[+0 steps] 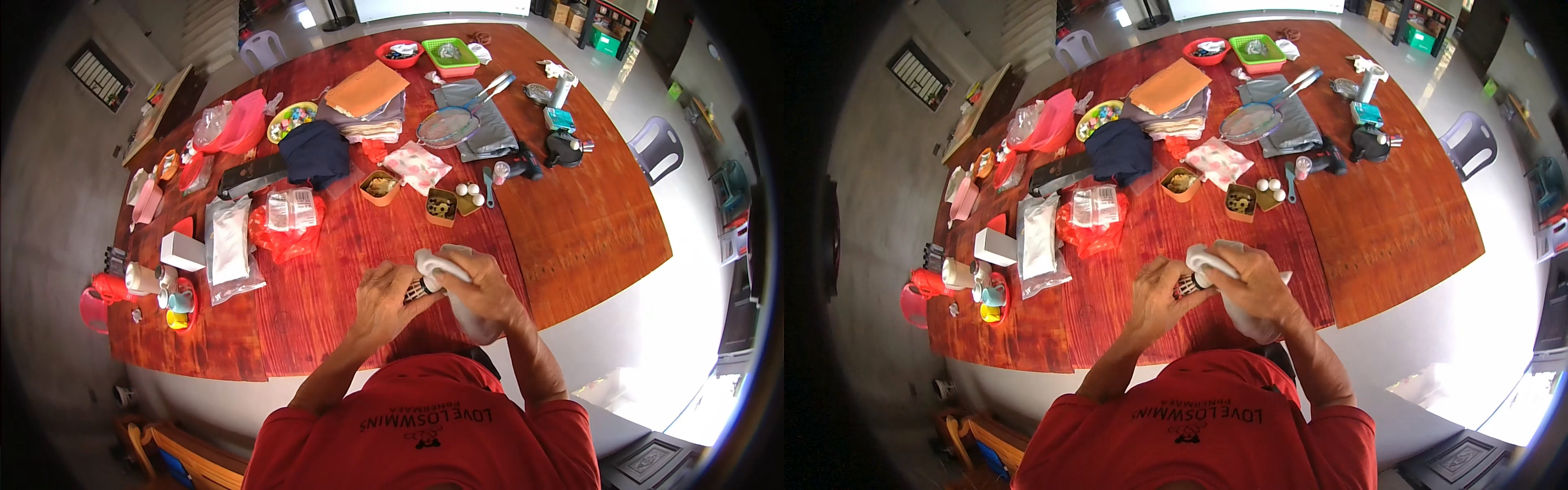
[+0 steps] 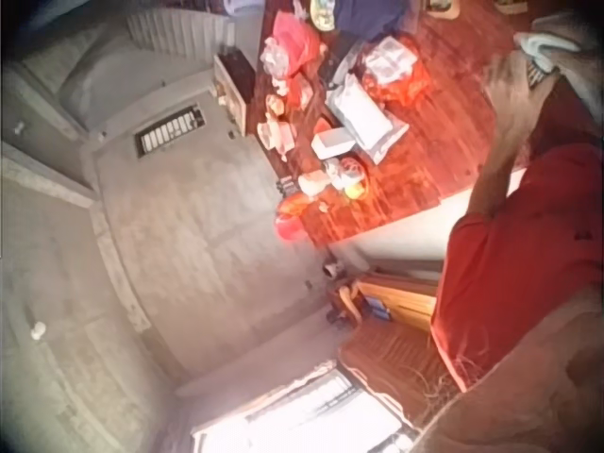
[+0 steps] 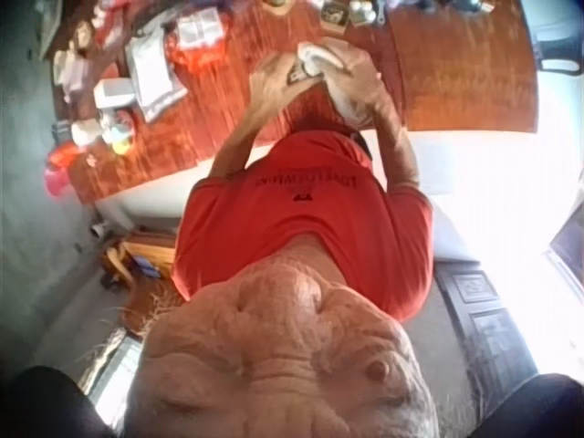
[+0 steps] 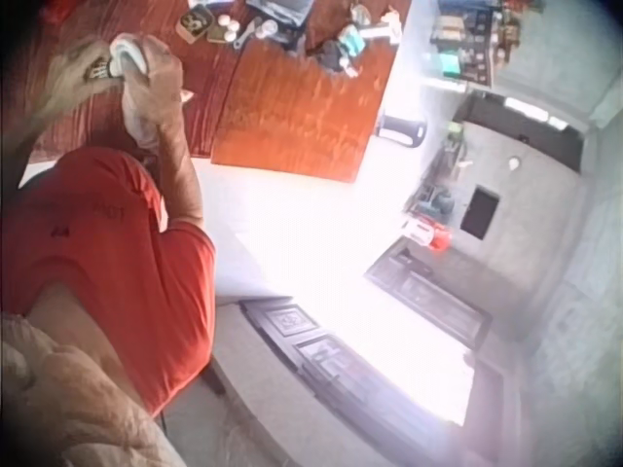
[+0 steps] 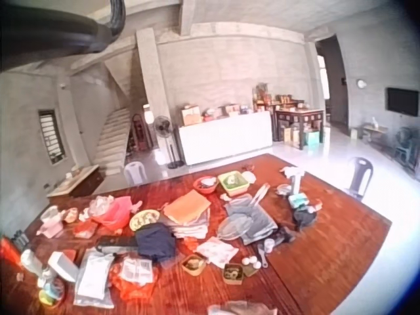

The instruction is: The person wipes various small items on a wooden table using a white cloth. They handle a small white bottle, a small square box, a shuttlecock, a small brown box, and a plastic package, wiping each one individually before placing it back on the table.

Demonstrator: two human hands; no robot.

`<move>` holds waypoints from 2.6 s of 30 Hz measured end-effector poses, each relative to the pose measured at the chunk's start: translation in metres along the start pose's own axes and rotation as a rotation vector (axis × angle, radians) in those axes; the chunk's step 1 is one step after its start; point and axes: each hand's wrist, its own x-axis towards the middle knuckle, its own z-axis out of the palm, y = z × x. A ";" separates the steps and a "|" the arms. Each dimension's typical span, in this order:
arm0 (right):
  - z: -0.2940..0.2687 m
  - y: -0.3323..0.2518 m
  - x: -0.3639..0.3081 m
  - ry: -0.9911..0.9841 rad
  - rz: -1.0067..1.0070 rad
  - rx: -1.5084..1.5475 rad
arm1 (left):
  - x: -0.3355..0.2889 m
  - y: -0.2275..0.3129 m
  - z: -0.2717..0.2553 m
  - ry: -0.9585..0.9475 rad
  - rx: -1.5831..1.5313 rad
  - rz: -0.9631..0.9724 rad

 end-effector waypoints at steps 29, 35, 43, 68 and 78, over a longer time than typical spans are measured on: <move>0.027 -0.022 -0.024 0.058 -0.113 -0.756 | 0.018 0.004 0.019 0.189 -1.190 -0.588; -0.007 -0.029 -0.036 -0.030 -0.143 -0.422 | 0.017 -0.009 0.031 0.255 -1.414 -0.699; 0.013 -0.018 -0.018 -0.007 -0.165 -0.684 | 0.019 -0.020 0.052 0.258 -1.670 -0.633; -0.027 -0.030 0.000 0.268 -0.285 -0.205 | 0.018 -0.023 0.031 0.021 -1.726 -0.456; -0.018 -0.009 -0.026 -0.076 -0.137 -0.372 | 0.011 -0.034 0.021 0.076 -1.549 -0.421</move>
